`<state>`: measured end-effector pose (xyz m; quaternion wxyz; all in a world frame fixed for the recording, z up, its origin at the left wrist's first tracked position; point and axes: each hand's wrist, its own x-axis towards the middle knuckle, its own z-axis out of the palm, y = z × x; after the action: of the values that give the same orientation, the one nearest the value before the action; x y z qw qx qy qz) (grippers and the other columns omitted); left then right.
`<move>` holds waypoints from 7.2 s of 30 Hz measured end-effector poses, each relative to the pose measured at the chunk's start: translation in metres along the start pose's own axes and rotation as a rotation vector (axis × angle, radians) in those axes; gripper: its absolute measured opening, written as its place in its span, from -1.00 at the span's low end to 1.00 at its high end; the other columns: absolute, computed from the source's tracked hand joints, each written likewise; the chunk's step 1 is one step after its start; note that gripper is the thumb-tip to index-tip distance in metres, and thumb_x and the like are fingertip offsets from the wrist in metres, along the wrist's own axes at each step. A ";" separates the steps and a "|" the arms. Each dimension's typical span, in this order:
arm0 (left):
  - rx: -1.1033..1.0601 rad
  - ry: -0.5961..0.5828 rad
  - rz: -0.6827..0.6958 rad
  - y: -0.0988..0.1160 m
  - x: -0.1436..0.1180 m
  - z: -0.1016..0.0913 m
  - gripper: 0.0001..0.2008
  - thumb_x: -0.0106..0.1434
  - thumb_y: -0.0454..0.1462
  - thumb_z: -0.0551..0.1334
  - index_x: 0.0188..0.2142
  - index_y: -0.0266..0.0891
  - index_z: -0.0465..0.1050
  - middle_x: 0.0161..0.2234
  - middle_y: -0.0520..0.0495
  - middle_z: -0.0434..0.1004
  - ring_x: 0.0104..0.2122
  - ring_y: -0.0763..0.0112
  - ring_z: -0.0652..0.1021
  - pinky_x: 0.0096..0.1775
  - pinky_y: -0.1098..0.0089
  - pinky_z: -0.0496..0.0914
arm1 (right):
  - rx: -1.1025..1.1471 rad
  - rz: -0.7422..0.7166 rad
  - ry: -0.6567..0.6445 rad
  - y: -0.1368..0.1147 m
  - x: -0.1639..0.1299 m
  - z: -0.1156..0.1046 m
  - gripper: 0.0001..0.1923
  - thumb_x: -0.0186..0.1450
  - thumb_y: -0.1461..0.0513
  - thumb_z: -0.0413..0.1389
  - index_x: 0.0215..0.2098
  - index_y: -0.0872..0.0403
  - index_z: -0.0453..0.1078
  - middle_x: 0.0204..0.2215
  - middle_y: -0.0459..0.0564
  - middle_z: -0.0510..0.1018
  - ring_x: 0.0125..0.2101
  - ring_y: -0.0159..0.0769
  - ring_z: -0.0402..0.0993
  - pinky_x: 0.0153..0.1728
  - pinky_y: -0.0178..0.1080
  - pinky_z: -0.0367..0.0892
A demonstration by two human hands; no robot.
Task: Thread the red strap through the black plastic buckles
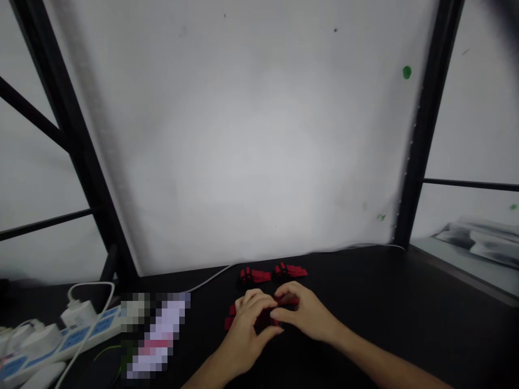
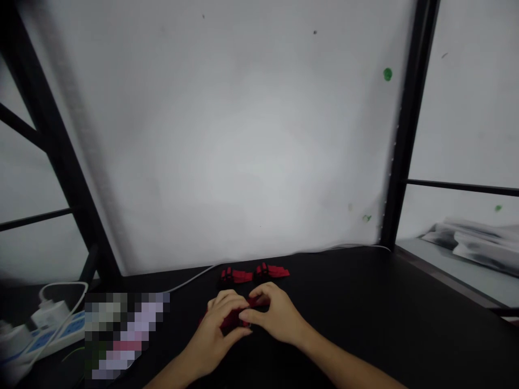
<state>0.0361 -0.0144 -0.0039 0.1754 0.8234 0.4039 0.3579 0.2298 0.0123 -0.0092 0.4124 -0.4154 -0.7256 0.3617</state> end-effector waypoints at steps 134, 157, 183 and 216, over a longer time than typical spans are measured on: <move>0.045 0.204 -0.049 -0.005 -0.001 -0.016 -0.74 0.10 -0.30 0.40 -0.17 -0.05 0.56 -0.16 -0.11 0.55 0.00 0.00 0.38 0.03 0.02 0.21 | -0.019 -0.123 0.012 -0.027 0.007 0.013 -0.79 0.27 0.24 0.06 -0.52 0.07 0.20 -0.57 -0.19 0.30 -0.54 -0.44 0.17 -0.51 -0.36 0.08; -0.710 -0.115 -0.040 -0.002 0.000 -0.022 -0.66 0.22 -0.03 0.32 -0.23 -0.25 0.65 -0.32 -0.08 0.56 -0.24 0.20 0.49 -0.12 0.28 0.35 | 0.474 -0.089 -0.134 -0.019 0.006 0.014 -0.70 0.11 0.02 0.34 -0.47 0.09 0.50 -0.37 -0.14 0.24 -0.43 -0.43 0.21 -0.40 -0.34 0.20; -0.201 0.140 0.015 -0.014 -0.003 -0.023 -0.61 0.09 -0.23 0.45 -0.06 -0.07 0.55 -0.01 -0.15 0.57 0.04 0.06 0.50 0.10 0.01 0.35 | 0.529 0.205 -0.304 -0.016 0.003 0.022 -0.59 0.18 -0.05 0.23 -0.46 0.11 0.30 -0.61 -0.19 0.31 -0.61 -0.49 0.15 -0.56 -0.39 0.09; 0.202 0.113 -0.178 -0.102 0.056 -0.043 -0.88 0.18 -0.35 0.25 -0.27 -0.16 0.50 -0.12 -0.04 0.61 -0.05 0.21 0.54 0.05 0.17 0.31 | -0.752 0.035 -0.011 0.003 0.121 0.033 -0.86 0.24 0.25 0.17 -0.26 0.05 0.57 -0.19 0.15 0.58 0.01 0.05 0.26 -0.03 0.00 0.02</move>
<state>-0.0265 0.0923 -0.0081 0.0998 0.7765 0.5184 0.3442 0.1627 0.1166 0.0111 0.2209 -0.5481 -0.8028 0.0794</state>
